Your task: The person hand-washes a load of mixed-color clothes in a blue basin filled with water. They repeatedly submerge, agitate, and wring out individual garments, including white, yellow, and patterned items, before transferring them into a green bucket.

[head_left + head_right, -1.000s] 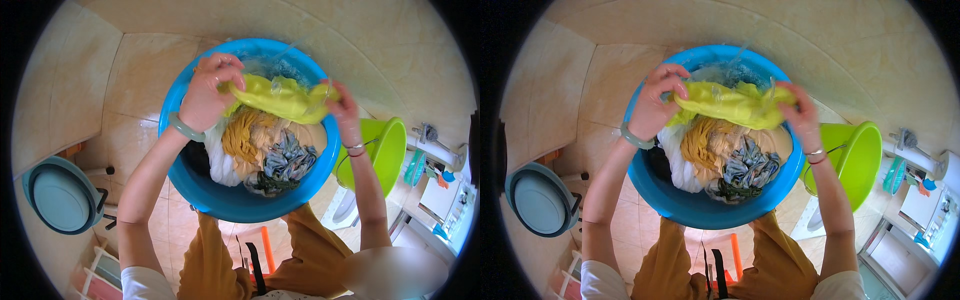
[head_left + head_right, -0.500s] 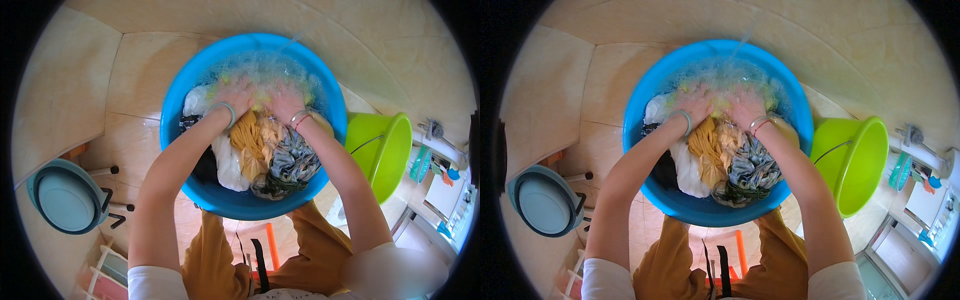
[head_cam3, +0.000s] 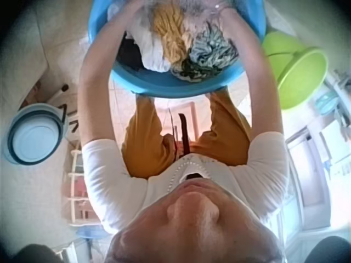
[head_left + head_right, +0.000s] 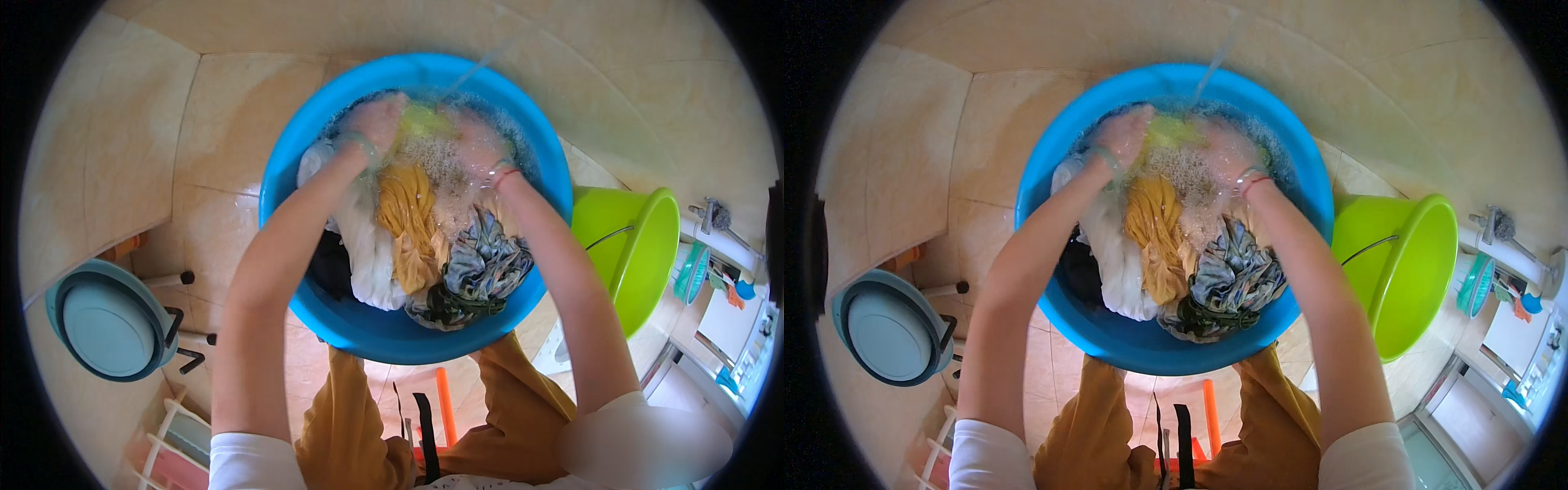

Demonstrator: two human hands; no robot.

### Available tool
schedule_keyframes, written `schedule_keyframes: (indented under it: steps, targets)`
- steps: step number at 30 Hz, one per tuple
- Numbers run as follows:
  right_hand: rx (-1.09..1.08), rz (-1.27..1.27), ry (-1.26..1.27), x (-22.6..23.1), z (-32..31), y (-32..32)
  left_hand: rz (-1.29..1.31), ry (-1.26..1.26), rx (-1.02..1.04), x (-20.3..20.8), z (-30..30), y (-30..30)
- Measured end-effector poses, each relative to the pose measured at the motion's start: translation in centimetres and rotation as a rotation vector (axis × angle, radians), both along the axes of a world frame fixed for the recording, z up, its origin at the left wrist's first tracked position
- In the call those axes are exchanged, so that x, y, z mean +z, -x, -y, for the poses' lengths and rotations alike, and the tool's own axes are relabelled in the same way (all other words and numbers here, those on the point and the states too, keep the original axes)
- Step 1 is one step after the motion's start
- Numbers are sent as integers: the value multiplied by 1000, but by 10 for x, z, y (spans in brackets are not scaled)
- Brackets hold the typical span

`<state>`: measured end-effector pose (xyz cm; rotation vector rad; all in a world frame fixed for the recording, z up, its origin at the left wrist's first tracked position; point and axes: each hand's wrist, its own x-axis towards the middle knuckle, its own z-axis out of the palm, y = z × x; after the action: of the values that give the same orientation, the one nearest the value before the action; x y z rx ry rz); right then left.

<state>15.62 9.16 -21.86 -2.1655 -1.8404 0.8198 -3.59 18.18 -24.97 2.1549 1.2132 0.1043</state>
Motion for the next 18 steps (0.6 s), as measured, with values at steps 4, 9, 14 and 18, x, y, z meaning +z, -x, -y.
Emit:
schedule_keyframes:
  steps: [4, 9, 14, 18]
  targets:
    - [-54, -191, -177, 20, 31, -29, 485, 249, 180, 49, 20, 10]
    - [-348, -607, -318, 108, 60, -36, 665, 349, 151, 149, 46, 27]
    - [-575, -860, -664, 220, 76, -35, 626, 21, 49, 224, 37, 37]
    - [-376, -879, -887, 277, 73, -46, 906, 89, 73, 262, 30, 37]
